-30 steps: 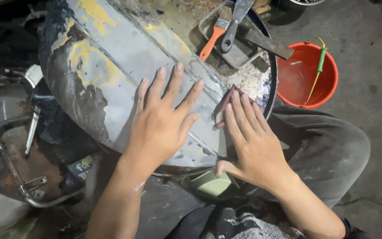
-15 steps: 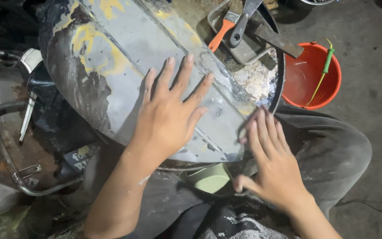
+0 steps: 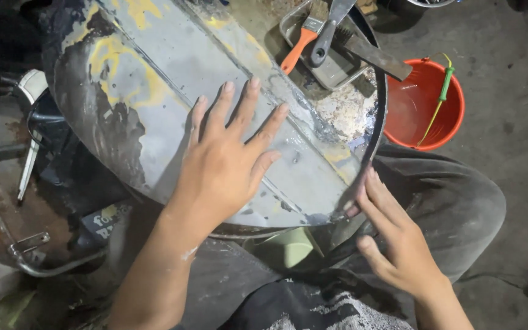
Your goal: Scraping and sanding old paint and filler off a motorcycle fuel tank to prepare it for repair.
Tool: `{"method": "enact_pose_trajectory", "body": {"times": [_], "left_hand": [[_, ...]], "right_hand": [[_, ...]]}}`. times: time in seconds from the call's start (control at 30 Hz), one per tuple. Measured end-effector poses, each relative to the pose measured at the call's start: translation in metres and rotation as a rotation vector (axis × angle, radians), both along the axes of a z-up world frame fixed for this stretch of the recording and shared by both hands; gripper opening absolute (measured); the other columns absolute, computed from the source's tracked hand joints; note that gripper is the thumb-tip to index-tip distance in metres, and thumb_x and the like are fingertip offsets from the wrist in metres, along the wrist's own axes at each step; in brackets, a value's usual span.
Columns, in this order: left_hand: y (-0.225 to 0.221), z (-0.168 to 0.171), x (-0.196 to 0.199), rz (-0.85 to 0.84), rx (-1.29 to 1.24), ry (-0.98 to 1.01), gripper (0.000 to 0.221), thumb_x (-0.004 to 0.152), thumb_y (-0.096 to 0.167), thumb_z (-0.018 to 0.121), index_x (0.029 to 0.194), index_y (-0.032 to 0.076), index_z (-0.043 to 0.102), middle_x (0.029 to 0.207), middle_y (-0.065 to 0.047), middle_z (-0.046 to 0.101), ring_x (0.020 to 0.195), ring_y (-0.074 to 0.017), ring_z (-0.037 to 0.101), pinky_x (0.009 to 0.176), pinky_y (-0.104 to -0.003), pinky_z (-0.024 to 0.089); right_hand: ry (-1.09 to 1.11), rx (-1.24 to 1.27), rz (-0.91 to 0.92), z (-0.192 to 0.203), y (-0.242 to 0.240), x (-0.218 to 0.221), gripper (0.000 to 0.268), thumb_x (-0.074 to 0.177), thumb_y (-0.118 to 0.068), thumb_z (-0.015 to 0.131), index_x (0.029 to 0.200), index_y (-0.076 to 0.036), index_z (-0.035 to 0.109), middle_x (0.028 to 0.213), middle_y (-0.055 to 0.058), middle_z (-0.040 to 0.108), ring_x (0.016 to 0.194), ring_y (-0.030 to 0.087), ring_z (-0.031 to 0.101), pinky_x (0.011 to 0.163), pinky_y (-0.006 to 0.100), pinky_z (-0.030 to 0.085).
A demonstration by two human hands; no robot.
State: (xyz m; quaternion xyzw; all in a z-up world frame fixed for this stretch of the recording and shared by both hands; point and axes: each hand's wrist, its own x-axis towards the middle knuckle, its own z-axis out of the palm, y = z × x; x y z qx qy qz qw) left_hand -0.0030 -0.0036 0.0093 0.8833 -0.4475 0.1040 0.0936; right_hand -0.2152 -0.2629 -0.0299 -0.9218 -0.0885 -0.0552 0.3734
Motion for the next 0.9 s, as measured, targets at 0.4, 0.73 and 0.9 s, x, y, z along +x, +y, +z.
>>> {"method": "enact_pose_trajectory", "body": {"times": [0.4, 0.73, 0.9], "left_hand": [[-0.001, 0.001, 0.0, 0.0, -0.006, 0.006, 0.061, 0.111, 0.043, 0.067, 0.167, 0.025, 0.048, 0.173, -0.018, 0.035, 0.151, -0.0505, 0.047, 0.122, -0.065, 0.037], [-0.001, 0.002, 0.002, -0.012, -0.002, 0.055, 0.062, 0.111, 0.043, 0.065, 0.167, 0.025, 0.046, 0.174, -0.018, 0.032, 0.152, -0.0523, 0.043, 0.122, -0.067, 0.036], [-0.001, 0.004, 0.001, -0.002, 0.031, 0.029, 0.061, 0.112, 0.044, 0.063, 0.168, 0.025, 0.045, 0.173, -0.018, 0.034, 0.151, -0.0511, 0.044, 0.121, -0.065, 0.036]], "right_hand": [[0.018, -0.045, 0.101, 0.026, -0.009, 0.064, 0.057, 0.111, -0.02, 0.046, 0.164, -0.001, 0.036, 0.175, 0.025, 0.029, 0.163, 0.039, 0.035, 0.131, 0.048, 0.036], [-0.059, 0.208, -0.014, -0.014, -0.019, 0.013, 0.031, 0.104, -0.003, 0.054, 0.133, 0.007, 0.063, 0.158, 0.037, 0.048, 0.154, 0.049, 0.048, 0.128, 0.053, 0.046], [-0.244, 0.311, -0.297, -0.041, -0.009, 0.012, 0.012, 0.091, 0.002, 0.078, 0.102, 0.004, 0.074, 0.136, 0.035, 0.066, 0.133, 0.043, 0.069, 0.116, 0.048, 0.06]]}}
